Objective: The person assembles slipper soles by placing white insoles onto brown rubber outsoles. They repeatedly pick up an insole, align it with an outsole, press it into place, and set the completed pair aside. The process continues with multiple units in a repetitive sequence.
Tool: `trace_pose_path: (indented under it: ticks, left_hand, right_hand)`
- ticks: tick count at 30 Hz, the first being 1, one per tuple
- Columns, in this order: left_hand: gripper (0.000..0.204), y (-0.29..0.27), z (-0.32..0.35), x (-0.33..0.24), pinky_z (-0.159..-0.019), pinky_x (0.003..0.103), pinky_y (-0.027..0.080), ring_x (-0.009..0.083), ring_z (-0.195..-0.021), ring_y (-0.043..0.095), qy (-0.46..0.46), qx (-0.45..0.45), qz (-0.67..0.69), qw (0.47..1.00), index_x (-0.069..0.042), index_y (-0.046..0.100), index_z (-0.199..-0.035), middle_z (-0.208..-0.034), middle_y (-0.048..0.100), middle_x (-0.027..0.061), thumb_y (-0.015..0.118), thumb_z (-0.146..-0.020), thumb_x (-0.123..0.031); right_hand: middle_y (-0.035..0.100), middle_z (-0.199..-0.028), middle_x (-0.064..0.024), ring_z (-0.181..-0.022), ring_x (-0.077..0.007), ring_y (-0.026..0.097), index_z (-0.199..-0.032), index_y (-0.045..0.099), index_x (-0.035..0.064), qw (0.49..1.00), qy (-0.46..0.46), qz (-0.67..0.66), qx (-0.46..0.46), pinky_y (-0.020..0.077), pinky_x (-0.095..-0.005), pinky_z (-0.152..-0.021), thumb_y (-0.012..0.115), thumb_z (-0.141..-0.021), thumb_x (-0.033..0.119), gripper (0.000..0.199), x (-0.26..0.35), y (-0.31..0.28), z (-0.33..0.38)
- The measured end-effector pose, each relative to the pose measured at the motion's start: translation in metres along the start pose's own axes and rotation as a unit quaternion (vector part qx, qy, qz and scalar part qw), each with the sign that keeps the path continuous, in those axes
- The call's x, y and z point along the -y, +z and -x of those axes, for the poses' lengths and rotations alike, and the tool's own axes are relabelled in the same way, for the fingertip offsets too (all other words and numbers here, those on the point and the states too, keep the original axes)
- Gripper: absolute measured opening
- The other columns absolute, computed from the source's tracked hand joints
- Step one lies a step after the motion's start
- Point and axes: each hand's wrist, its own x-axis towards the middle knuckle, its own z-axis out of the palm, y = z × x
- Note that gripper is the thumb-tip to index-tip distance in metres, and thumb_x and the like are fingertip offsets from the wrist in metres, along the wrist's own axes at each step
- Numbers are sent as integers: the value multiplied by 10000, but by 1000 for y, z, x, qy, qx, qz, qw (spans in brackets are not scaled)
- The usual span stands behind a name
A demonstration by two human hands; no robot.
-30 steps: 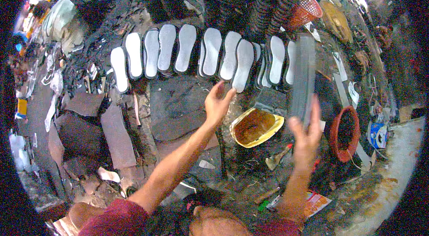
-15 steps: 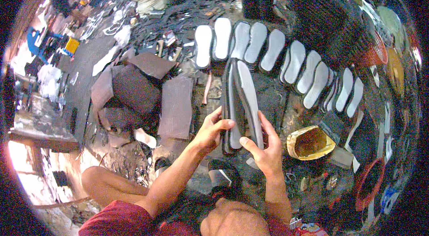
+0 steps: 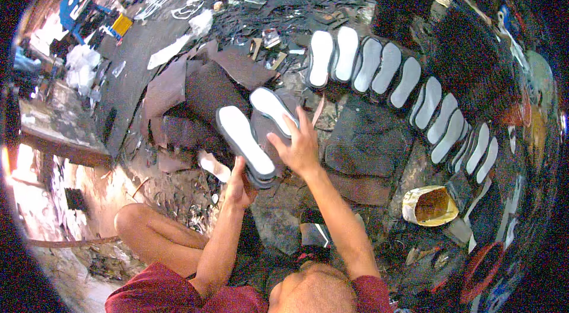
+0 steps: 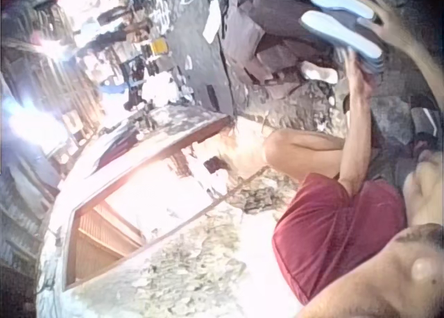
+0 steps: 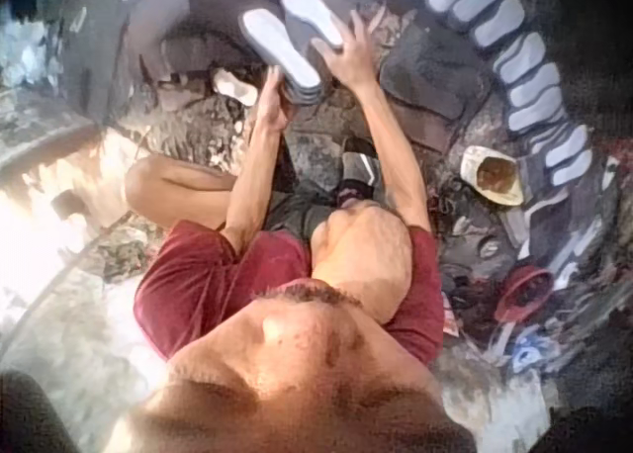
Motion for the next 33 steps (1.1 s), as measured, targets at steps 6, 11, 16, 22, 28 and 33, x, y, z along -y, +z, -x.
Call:
trace_pose_path:
  ticks: [6,11,16,22,28,33]
  left_hand:
    - [923,-24,13,7,-997,379,501,221,-1176,601,-52,108,-79,990,-76,351,-1500,-1327,571,74,876,-741,-116]
    - [904,-20,13,12,-972,368,510,220,-1131,627,-87,166,-140,972,-61,392,-1463,-1248,616,85,841,-683,18]
    - [855,-17,7,4,-932,320,503,196,-1098,631,-91,116,-262,954,-14,384,-1494,-1282,619,89,637,-685,99]
    - [863,-20,6,15,-852,325,544,236,-1056,662,-57,66,-323,943,8,330,-1527,-1289,613,140,482,-682,97]
    - [894,-15,-5,17,-733,421,596,359,-889,708,-5,-2,-177,984,-31,239,-1571,-1232,615,235,392,-691,12]
    - [852,-72,-21,30,-960,339,506,295,-1117,640,122,-131,-491,853,3,340,-1529,-1321,600,201,746,-783,-63]
  right_hand:
    - [622,-1281,-166,-1152,-316,628,-1316,606,42,929,96,-276,229,519,-386,-962,868,-740,380,717,67,-70,52]
    - [653,-1239,-212,-1089,-353,671,-1297,612,39,928,152,-265,213,538,-404,-935,826,-753,297,640,63,-92,71]
    - [699,-1123,-194,-953,-337,711,-1186,679,31,960,179,-179,116,582,-388,-804,662,-824,165,386,41,-126,52]
    - [710,-1099,-180,-902,-276,723,-1165,676,10,995,72,-61,-22,585,-331,-620,620,-919,227,333,2,-159,22]
    - [673,-1067,-78,-976,-184,609,-1103,667,16,761,341,-443,-328,463,-333,-918,671,-898,243,306,-29,-183,31]
    - [635,-1137,-45,-1045,-193,617,-1233,579,60,696,370,-572,-228,497,-355,-959,595,-826,48,407,-31,-163,86]
